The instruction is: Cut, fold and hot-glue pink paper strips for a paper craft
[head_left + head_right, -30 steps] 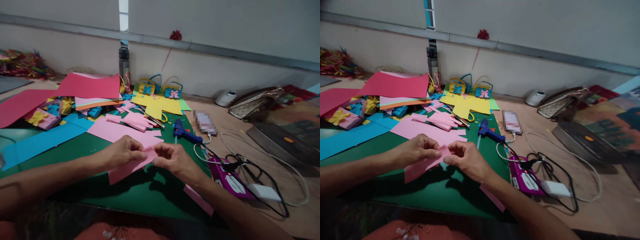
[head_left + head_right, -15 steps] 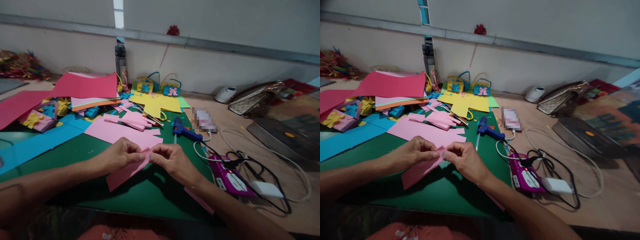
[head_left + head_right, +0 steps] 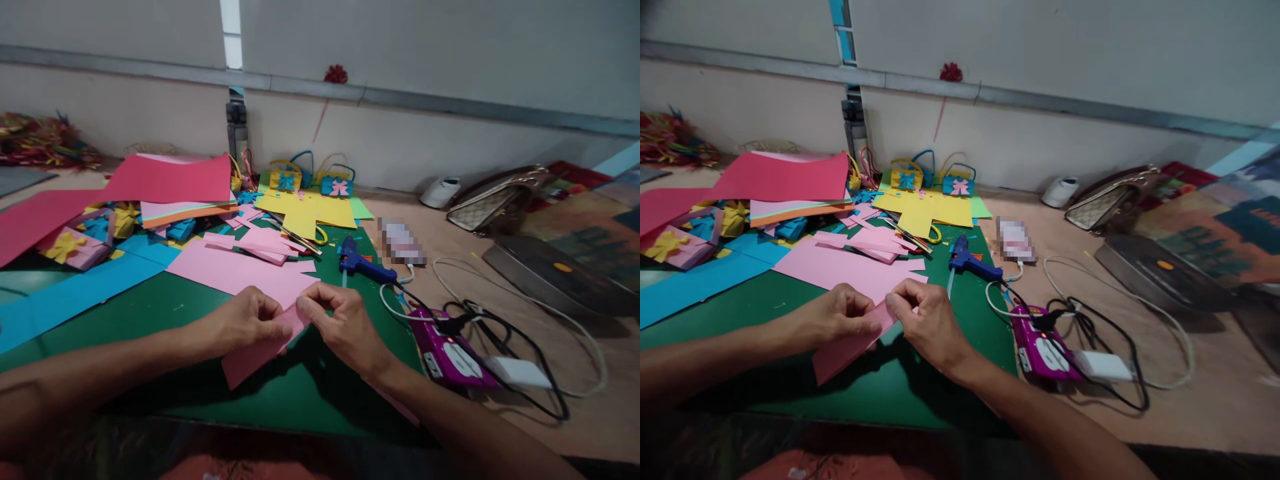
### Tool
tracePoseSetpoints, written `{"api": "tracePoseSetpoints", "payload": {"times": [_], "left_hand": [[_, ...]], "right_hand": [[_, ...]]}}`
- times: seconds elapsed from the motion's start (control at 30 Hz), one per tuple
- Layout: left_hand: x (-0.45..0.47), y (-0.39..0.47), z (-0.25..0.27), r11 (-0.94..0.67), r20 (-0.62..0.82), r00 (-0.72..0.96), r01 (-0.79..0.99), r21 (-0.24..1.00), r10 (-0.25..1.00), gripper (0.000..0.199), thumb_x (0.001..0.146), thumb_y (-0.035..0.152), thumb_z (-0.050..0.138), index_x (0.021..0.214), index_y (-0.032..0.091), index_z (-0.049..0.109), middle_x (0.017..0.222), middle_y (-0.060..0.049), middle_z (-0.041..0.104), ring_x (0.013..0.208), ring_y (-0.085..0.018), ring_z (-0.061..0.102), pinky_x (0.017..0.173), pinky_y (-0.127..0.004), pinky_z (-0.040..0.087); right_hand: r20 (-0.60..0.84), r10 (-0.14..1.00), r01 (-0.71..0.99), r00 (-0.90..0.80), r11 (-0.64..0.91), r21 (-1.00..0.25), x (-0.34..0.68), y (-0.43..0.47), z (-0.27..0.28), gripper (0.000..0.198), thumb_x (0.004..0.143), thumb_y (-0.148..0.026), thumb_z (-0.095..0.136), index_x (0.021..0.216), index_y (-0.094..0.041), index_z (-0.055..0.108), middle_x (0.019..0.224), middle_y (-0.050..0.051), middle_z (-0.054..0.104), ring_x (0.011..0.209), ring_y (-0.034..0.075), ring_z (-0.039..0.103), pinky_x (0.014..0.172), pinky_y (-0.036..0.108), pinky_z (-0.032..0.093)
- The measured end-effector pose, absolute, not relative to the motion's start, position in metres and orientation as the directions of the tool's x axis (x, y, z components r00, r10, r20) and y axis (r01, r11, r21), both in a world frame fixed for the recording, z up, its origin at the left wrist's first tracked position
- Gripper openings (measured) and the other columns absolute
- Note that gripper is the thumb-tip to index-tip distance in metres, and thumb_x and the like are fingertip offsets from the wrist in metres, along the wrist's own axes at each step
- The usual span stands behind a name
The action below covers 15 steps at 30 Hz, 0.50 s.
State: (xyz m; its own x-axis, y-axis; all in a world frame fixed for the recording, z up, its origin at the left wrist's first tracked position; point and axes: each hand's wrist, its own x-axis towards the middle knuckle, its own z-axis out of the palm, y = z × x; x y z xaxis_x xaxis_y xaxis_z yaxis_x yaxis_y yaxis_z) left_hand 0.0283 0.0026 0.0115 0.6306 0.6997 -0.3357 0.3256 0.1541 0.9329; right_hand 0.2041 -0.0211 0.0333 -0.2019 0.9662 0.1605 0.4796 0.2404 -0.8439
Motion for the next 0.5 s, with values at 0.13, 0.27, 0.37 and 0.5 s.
{"api": "tracePoseSetpoints", "payload": {"times": [0.13, 0.27, 0.37, 0.5], "left_hand": [[0.023, 0.006, 0.018, 0.174, -0.342, 0.628, 0.315, 0.933, 0.699, 0.029, 0.068, 0.043, 0.066, 0.064, 0.014, 0.065, 0.065, -0.006, 0.068, 0.055, -0.014, 0.059, 0.052, -0.023, 0.043], [0.015, 0.018, 0.027, 0.109, -0.271, 0.568, 0.303, 0.947, 0.777, 0.026, 0.067, 0.041, 0.067, 0.063, 0.015, 0.067, 0.060, -0.004, 0.067, 0.055, -0.014, 0.059, 0.052, -0.023, 0.042], [0.010, 0.028, 0.027, 0.078, -0.180, 0.486, 0.222, 0.972, 0.855, 0.020, 0.065, 0.034, 0.071, 0.060, 0.015, 0.067, 0.057, -0.003, 0.065, 0.057, -0.013, 0.059, 0.058, -0.023, 0.044], [0.009, 0.032, 0.023, 0.154, -0.131, 0.326, -0.046, 0.987, 0.936, 0.019, 0.059, 0.025, 0.077, 0.063, 0.015, 0.062, 0.058, 0.001, 0.061, 0.057, -0.011, 0.057, 0.059, -0.023, 0.045]], "right_hand": [[0.282, 0.957, 0.534, -0.075, 0.277, -0.799, 0.213, -0.019, 0.039, 0.021, 0.080, -0.027, 0.050, 0.061, -0.021, 0.052, 0.058, -0.002, 0.051, 0.055, 0.011, 0.045, 0.053, 0.023, 0.035], [0.341, 0.939, 0.522, 0.055, 0.264, -0.811, 0.224, -0.012, 0.043, 0.021, 0.082, -0.031, 0.049, 0.064, -0.021, 0.051, 0.061, -0.002, 0.050, 0.057, 0.012, 0.045, 0.054, 0.024, 0.036], [0.360, 0.928, 0.500, 0.093, 0.269, -0.823, 0.230, -0.007, 0.042, 0.018, 0.082, -0.029, 0.048, 0.066, -0.021, 0.051, 0.062, -0.002, 0.049, 0.058, 0.012, 0.044, 0.056, 0.024, 0.037], [0.339, 0.937, 0.489, 0.087, 0.256, -0.834, 0.232, -0.002, 0.038, 0.018, 0.082, -0.027, 0.049, 0.066, -0.020, 0.052, 0.061, -0.002, 0.048, 0.057, 0.012, 0.043, 0.056, 0.024, 0.036]]}}
